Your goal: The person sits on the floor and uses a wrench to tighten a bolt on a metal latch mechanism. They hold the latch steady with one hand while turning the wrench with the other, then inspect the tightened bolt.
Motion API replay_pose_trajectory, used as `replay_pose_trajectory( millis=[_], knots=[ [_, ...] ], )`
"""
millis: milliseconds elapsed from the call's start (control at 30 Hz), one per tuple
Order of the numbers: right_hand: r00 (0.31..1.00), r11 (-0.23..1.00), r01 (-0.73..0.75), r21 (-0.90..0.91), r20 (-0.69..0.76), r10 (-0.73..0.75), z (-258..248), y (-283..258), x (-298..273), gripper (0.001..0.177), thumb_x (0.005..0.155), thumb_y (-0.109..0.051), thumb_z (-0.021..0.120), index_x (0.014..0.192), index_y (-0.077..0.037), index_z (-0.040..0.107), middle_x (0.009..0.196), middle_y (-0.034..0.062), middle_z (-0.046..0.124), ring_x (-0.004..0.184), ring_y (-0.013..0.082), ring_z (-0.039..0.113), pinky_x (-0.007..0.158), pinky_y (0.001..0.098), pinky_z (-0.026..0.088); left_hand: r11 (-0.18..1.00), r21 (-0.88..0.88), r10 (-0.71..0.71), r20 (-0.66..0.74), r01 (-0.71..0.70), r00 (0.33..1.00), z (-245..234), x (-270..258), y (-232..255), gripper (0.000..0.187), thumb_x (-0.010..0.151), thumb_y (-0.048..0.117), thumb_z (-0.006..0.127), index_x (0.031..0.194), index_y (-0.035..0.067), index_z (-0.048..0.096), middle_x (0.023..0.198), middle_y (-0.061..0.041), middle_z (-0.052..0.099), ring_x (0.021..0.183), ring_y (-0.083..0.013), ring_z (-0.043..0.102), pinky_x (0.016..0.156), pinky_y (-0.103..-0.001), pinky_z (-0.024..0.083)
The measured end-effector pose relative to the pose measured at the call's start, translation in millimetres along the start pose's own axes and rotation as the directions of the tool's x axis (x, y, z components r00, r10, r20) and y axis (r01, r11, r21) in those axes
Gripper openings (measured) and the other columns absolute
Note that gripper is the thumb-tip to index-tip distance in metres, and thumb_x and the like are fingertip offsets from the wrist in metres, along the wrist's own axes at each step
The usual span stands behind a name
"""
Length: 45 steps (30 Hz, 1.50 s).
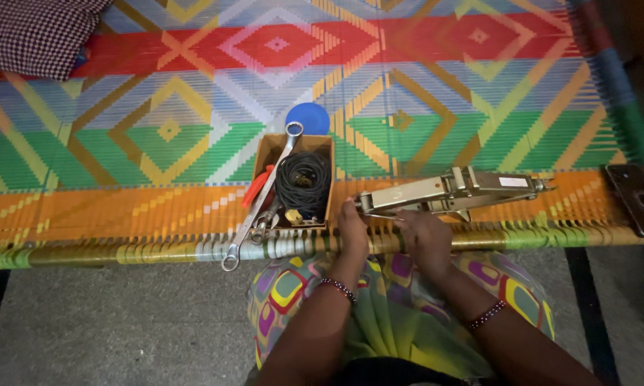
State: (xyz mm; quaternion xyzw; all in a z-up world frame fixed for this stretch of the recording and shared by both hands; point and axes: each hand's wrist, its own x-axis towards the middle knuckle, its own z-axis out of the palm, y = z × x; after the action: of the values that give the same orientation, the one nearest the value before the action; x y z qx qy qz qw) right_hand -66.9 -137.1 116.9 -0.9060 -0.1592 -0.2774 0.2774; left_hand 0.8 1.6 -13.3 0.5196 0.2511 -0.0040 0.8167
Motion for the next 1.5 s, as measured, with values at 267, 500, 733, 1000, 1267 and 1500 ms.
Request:
replay_pose_trajectory(
  millis=[267,500,733,1000,1267,1500],
  knots=[
    [0.952,0.938,0.301,-0.171,0.111,-0.285,-14.2,-21.1,12.6,0.033,0.078,-0.011,0.067,0.111,-0.010,0.073,0.101,0.0068,0.075,0.082,0.0252,0.068,0.064,0.0383,0.052,0.978,-0.206,-0.021,0.054,0.032,0.998,1.6,0.1,-4.2,0.047,0.102,0.034,0.043,0.121,-0.001,0.068,0.105,-0.011,0.069,0.094,-0.0230,0.064,0.087,-0.039,0.050],
    [0.958,0.943,0.285,-0.172,0.093,-0.272,-16.9,-27.4,15.4,0.031,0.078,-0.010,0.068,0.108,-0.009,0.073,0.098,0.0059,0.073,0.081,0.0241,0.067,0.065,0.0380,0.051,0.982,-0.189,0.017,0.059,-0.005,0.998,2.9,-4.4,2.6,0.048,0.103,0.036,0.044,0.119,-0.002,0.069,0.105,-0.010,0.070,0.096,-0.0217,0.065,0.088,-0.037,0.050],
    [0.998,0.998,-0.005,-0.061,0.069,0.010,4.5,2.9,-5.1,0.015,0.091,-0.010,0.065,0.104,-0.008,0.072,0.099,0.0109,0.072,0.088,0.0326,0.068,0.077,0.0458,0.054,0.999,-0.052,-0.003,0.040,0.006,0.999,1.6,-6.8,8.4,0.050,0.106,0.039,0.040,0.117,0.001,0.070,0.099,-0.008,0.068,0.085,-0.0178,0.063,0.077,-0.033,0.050],
    [0.838,0.829,-0.542,0.135,0.159,0.522,15.2,29.4,-9.7,0.022,0.091,-0.028,0.073,0.100,-0.008,0.072,0.091,0.0111,0.073,0.083,0.0287,0.072,0.075,0.0406,0.056,0.991,-0.072,-0.116,0.005,0.116,0.993,4.4,-8.3,13.8,0.046,0.104,0.040,0.040,0.116,0.008,0.071,0.093,-0.001,0.068,0.075,-0.0113,0.060,0.062,-0.027,0.047],
    [0.894,0.898,-0.441,-0.011,0.089,0.440,13.4,23.7,-11.5,0.026,0.092,-0.034,0.072,0.099,-0.009,0.073,0.090,0.0153,0.069,0.089,0.0359,0.066,0.078,0.0467,0.051,0.999,-0.009,-0.043,0.020,0.043,0.999,0.8,-3.5,4.5,0.049,0.105,0.039,0.039,0.113,0.004,0.072,0.088,-0.004,0.068,0.070,-0.0134,0.059,0.059,-0.028,0.047],
    [0.910,0.914,-0.368,-0.172,0.133,0.391,12.5,29.3,-7.5,0.023,0.090,-0.035,0.072,0.094,-0.013,0.076,0.083,0.0162,0.070,0.085,0.0390,0.066,0.077,0.0499,0.050,0.999,0.040,-0.025,0.038,0.023,0.999,-2.6,-0.9,3.9,0.051,0.103,0.040,0.037,0.116,0.004,0.072,0.091,-0.006,0.070,0.070,-0.0155,0.061,0.057,-0.030,0.048]
  ],
)
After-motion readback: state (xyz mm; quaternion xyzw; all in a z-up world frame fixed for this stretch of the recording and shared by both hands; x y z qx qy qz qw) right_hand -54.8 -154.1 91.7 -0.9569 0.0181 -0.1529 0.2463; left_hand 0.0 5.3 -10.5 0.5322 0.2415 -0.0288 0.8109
